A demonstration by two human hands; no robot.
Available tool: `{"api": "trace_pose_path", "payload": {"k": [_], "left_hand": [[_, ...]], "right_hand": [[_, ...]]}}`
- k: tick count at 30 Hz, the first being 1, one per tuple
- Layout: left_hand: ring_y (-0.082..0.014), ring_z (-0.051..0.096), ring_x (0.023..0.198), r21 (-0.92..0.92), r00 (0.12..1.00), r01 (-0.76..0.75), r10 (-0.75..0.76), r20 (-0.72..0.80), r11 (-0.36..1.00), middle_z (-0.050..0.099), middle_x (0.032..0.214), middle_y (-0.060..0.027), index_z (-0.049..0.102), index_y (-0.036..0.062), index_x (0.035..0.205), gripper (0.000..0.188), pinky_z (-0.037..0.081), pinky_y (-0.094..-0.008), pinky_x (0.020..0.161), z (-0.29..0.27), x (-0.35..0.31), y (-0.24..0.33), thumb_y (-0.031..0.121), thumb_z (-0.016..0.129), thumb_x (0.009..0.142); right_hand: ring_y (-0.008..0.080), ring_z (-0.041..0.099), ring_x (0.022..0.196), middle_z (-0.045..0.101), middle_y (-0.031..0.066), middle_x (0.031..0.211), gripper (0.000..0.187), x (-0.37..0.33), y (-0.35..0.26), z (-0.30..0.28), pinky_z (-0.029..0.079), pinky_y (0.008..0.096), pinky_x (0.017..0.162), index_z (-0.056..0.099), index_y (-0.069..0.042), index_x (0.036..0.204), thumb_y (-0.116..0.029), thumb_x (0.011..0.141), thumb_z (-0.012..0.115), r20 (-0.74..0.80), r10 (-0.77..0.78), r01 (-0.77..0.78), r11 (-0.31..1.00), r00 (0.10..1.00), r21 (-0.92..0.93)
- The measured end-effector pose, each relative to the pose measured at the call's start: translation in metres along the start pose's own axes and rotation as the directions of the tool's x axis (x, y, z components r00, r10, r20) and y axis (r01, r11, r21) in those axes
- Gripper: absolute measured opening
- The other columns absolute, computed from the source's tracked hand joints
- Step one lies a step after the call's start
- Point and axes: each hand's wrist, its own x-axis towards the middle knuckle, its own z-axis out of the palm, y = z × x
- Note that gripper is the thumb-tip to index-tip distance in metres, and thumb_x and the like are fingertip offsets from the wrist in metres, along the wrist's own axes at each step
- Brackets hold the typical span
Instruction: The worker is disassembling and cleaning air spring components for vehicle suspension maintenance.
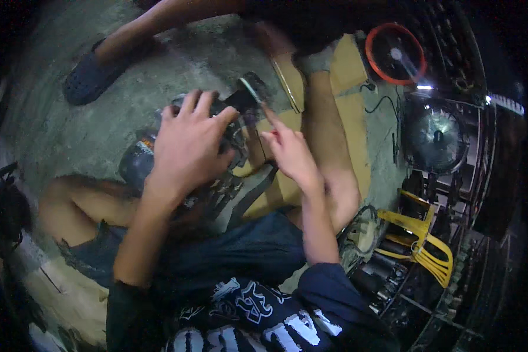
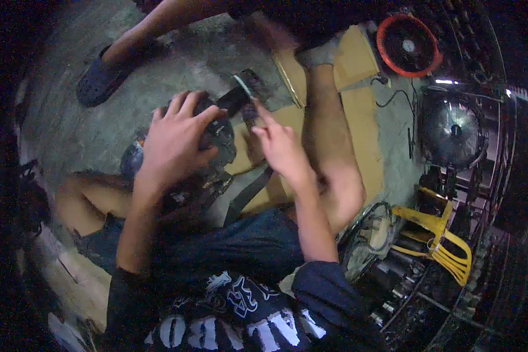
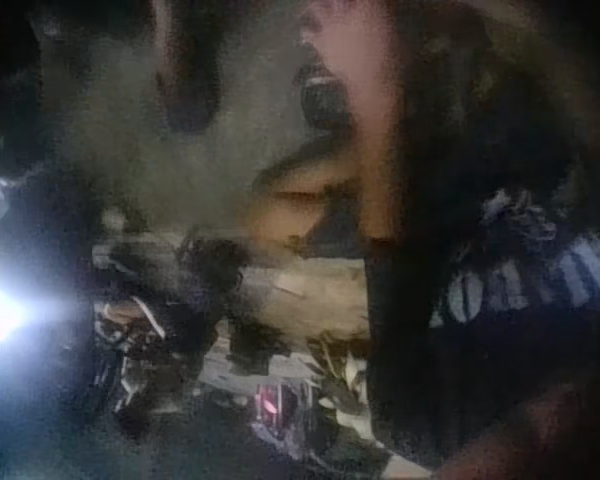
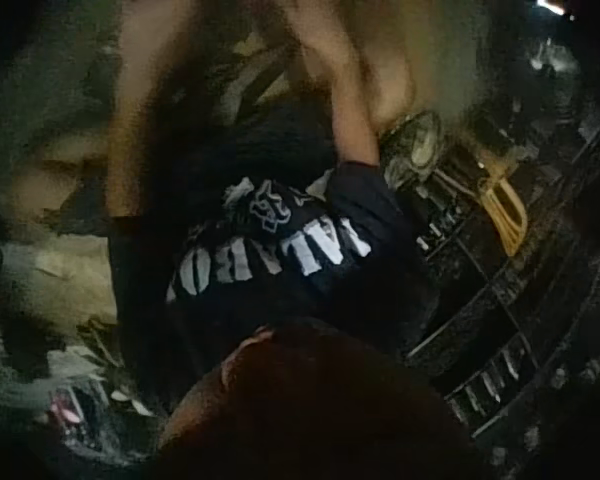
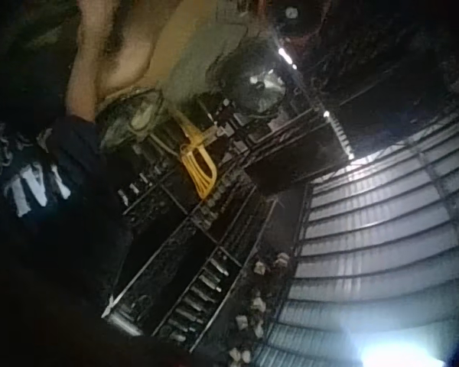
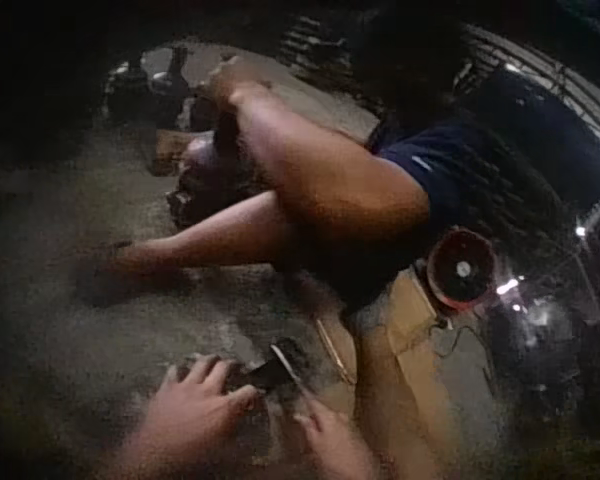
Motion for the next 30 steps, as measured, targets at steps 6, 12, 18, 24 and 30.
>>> {"api": "trace_pose_path", "payload": {"k": [6,12,18,24,30], "left_hand": [[-0.0343,0.049,0.135,-0.003,0.999,-0.040,0.039,-0.025,0.999,0.055,0.139,-0.0123,0.064,0.0207,0.130,0.060,0.045,-0.0531,0.102,0.002,0.001,0.000,0.025,0.079,0.072],[-0.0346,0.048,0.135,0.021,1.000,-0.025,0.025,-0.009,0.999,0.055,0.139,-0.0126,0.063,0.0213,0.131,0.062,0.045,-0.0527,0.103,0.000,0.003,0.001,0.024,0.078,0.071],[-0.0338,0.047,0.137,0.017,0.999,-0.012,0.012,0.036,1.000,0.053,0.142,-0.0118,0.063,0.0219,0.132,0.062,0.044,-0.0516,0.105,-0.001,0.002,0.001,0.023,0.078,0.072],[-0.0333,0.045,0.138,0.043,1.000,-0.016,0.015,0.023,0.999,0.052,0.144,-0.0110,0.062,0.0230,0.132,0.062,0.043,-0.0518,0.106,-0.003,0.005,0.005,0.022,0.078,0.072],[-0.0338,0.045,0.138,0.027,0.998,-0.017,0.016,0.053,0.999,0.051,0.144,-0.0110,0.062,0.0235,0.132,0.065,0.044,-0.0527,0.103,-0.006,0.004,0.004,0.023,0.081,0.070]], "right_hand": [[0.0447,0.067,0.103,0.068,0.0301,0.102,0.053,0.032,0.006,-0.003,0.052,0.0458,0.089,0.047,-0.019,0.153,-0.021,0.100,0.058,-0.004,0.039,-0.039,0.996,0.999,0.076],[0.0397,0.069,0.092,0.068,0.0270,0.094,0.055,0.021,0.005,0.004,0.052,0.0433,0.089,0.046,-0.019,0.155,-0.021,0.101,0.055,-0.027,-0.061,0.064,0.987,0.998,0.149],[0.0167,0.052,0.071,0.057,0.0125,0.077,0.056,0.011,0.019,-0.015,0.051,0.0355,0.078,0.045,-0.020,0.156,-0.022,0.101,0.056,0.017,-0.001,-0.002,0.983,1.000,0.181],[0.0152,0.048,0.074,0.049,0.0066,0.077,0.055,0.046,0.019,0.010,0.047,0.0323,0.073,0.045,-0.012,0.155,-0.020,0.102,0.057,-0.179,-0.252,0.291,0.926,0.951,0.241],[0.0140,0.044,0.070,0.044,0.0053,0.074,0.054,0.003,0.021,0.003,0.045,0.0318,0.067,0.046,-0.013,0.155,-0.019,0.102,0.056,-0.033,-0.009,0.018,0.958,0.999,0.285]]}}
